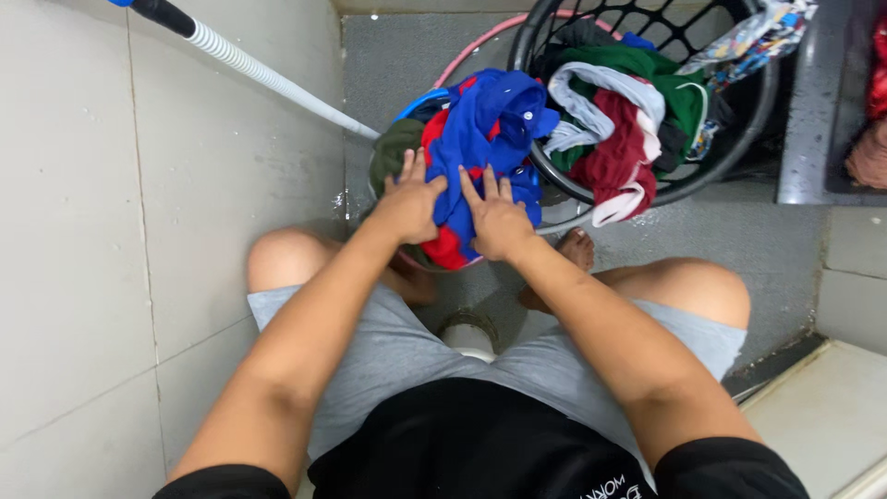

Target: The person hand-washes various pieces of clothing by dipping them into a blue bucket filled with soapy water, agitating them, and wringing them out. The person handles multiple items including a red shirt, a blue item, and a patterned cloth, placing them into a black laundry basket after washing.

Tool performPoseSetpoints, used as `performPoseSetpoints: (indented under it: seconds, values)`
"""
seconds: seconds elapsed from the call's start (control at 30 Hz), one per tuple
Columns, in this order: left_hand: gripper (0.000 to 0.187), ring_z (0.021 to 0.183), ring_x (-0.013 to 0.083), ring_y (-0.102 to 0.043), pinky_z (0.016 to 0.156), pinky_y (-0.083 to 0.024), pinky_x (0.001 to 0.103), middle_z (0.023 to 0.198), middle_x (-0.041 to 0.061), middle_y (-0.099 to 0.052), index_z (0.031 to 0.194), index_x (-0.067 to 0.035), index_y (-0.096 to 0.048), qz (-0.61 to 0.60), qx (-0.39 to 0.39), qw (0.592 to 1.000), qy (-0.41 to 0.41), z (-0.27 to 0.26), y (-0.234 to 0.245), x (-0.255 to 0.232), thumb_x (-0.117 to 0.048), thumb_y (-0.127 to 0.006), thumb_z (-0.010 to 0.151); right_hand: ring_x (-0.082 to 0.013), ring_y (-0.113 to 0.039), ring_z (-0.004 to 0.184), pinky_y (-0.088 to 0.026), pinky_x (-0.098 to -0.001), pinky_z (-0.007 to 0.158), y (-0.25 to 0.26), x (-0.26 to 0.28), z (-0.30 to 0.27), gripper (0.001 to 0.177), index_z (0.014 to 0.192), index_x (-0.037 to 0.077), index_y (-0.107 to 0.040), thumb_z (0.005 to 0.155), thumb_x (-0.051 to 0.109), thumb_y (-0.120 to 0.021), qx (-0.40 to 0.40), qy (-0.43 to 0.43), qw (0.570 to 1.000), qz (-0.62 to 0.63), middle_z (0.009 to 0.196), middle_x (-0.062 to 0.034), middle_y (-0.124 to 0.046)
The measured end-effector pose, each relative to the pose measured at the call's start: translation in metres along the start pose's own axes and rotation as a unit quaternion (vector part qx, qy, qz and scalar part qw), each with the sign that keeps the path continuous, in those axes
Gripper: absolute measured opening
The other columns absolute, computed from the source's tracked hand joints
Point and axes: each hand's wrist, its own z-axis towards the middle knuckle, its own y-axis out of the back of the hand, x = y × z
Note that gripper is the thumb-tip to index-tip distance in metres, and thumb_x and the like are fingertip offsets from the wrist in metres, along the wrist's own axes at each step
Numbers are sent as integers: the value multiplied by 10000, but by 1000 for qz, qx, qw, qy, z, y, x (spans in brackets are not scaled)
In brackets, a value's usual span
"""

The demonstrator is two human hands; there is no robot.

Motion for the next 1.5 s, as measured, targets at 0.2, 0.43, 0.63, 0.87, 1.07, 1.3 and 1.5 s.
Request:
performPoseSetpoints:
  seconds: [0.2,0.43,0.63,0.87,1.07,1.3,1.5]
  values:
    - [985,1526,442,-112,1105,-307,709,1623,305,-92,1451,-13,-371,-22,-59,992,110,35,-27,-1,-322,-838,641,-500,-371,1359,-519,-582,948,-17,-5,44,1217,1637,305,-133,657,175,-842,-52,-47,996,-48,1599,-258,-247]
    - [853,1481,470,-216,1150,-285,662,1578,322,-217,1415,29,-429,13,-106,989,105,61,-60,19,-303,-776,710,-505,-365,1325,-496,-677,861,-49,-10,77,1125,1613,321,-202,693,313,-850,-113,-50,983,-132,1537,-255,-290]
    - [906,1472,485,-219,1175,-297,552,1567,319,-248,1467,35,-381,-35,-98,987,121,87,-90,46,-313,-763,723,-514,-309,1388,-501,-678,884,-49,-6,97,1164,1594,332,-190,663,391,-885,-42,-68,993,-89,1540,-244,-272]
    - [1192,1480,480,-181,1219,-239,424,1588,343,-97,1559,16,-118,-124,27,986,109,117,-90,74,-374,-840,694,-585,-362,1349,-359,-567,1101,-43,-36,113,1174,1570,264,-189,630,309,-893,-101,67,992,-44,1471,-397,-265]
    - [947,1388,458,-453,1155,-397,446,1518,356,-361,1504,38,-338,16,81,994,77,111,-59,69,-475,-770,834,-444,-464,1412,-342,-595,1163,-37,-69,116,1136,1652,222,-205,672,112,-770,-16,149,984,-95,1361,-247,-582]
    - [610,1128,473,-628,985,-474,545,1157,308,-668,1319,23,-572,-148,-134,969,143,71,-2,51,-512,-498,1036,-425,-687,1026,-532,-495,939,7,-55,67,424,1206,95,-712,785,131,-742,-56,51,996,43,1075,-272,-715]
    - [522,1036,445,-675,903,-511,492,1019,259,-728,1048,-21,-697,-320,-276,905,53,28,80,-2,-487,-466,1016,-415,-695,982,-546,-473,868,86,-26,-16,326,1153,67,-729,839,151,-753,-183,86,969,144,1071,-219,-723]
